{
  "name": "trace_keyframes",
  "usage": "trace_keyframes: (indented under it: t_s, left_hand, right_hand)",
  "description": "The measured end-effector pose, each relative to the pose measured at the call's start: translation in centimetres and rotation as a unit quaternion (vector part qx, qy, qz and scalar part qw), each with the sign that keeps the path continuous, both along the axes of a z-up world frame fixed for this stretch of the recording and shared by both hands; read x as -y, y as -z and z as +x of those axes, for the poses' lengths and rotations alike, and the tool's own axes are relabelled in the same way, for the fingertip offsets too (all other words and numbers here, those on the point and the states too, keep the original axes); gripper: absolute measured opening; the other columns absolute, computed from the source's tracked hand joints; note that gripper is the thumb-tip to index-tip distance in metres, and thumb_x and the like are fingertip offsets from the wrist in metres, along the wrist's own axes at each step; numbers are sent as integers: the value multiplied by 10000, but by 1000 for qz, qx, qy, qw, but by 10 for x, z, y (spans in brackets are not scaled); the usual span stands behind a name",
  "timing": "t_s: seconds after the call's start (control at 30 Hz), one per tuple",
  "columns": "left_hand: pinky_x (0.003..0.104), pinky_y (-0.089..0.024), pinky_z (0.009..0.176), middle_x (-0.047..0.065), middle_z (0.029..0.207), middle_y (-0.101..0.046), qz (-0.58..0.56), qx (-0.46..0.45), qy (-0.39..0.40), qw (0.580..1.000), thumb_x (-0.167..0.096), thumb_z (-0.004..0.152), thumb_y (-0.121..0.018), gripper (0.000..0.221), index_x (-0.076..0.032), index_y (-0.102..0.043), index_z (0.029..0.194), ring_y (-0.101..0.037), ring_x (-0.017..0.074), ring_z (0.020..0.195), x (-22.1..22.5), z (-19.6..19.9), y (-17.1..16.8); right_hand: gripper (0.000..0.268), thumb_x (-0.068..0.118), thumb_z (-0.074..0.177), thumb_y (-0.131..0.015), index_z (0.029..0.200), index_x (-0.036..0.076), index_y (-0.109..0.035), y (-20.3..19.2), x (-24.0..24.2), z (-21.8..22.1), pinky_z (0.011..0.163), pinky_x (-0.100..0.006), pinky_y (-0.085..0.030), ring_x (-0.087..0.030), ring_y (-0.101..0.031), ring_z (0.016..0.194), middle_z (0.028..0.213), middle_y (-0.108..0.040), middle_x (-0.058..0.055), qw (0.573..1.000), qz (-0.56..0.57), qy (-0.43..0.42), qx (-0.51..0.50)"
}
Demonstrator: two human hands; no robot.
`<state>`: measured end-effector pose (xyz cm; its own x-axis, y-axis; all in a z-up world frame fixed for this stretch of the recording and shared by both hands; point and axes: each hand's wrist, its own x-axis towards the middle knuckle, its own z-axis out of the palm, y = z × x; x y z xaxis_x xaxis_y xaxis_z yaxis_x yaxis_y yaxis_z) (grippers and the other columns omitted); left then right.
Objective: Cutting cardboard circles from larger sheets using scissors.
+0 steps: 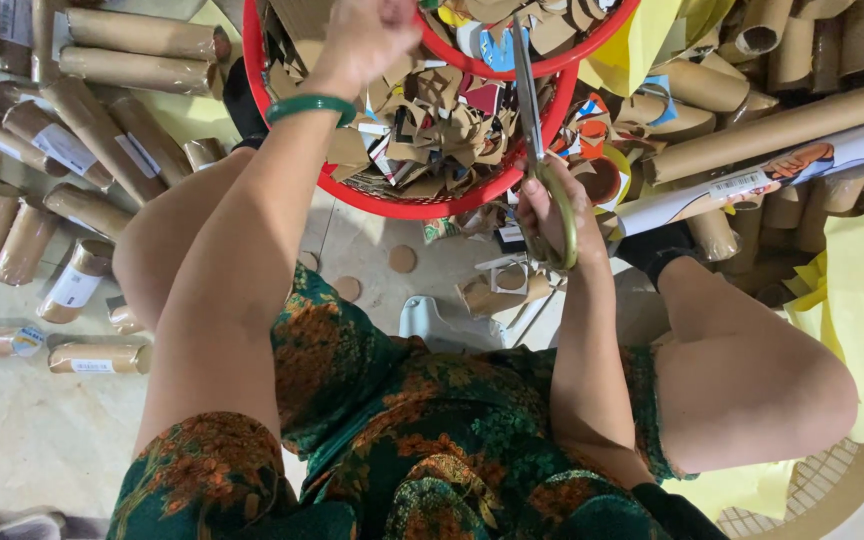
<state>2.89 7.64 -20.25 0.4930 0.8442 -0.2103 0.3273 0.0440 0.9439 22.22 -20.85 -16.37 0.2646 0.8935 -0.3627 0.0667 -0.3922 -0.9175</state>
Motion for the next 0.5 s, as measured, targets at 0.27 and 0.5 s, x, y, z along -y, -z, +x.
trace_keyframes:
  t_s: [0.27,0.5]
  left_hand:
    - [481,-510,998,191,1341,-596,124,-568,334,742,-416,816,-850,642,-57,-625,1298,-561,365,1259,58,-72,69]
    - [481,-567,995,187,1313,-685,174,-514,335,770,-251,1019,-652,323,-68,-701,1281,-644,366,1240,67,-90,142]
  right_hand:
    - [404,337,1028,-670,1309,55,-600,10,-4,-7,551,-236,-434,-74,-528,628,744,-560,12,996,17,34,-84]
    - [426,395,1002,-656,1278,73,-607,2,-10,-16,501,-239,-449,-77,-532,568,705,-579,-3,999,-15,2,-50]
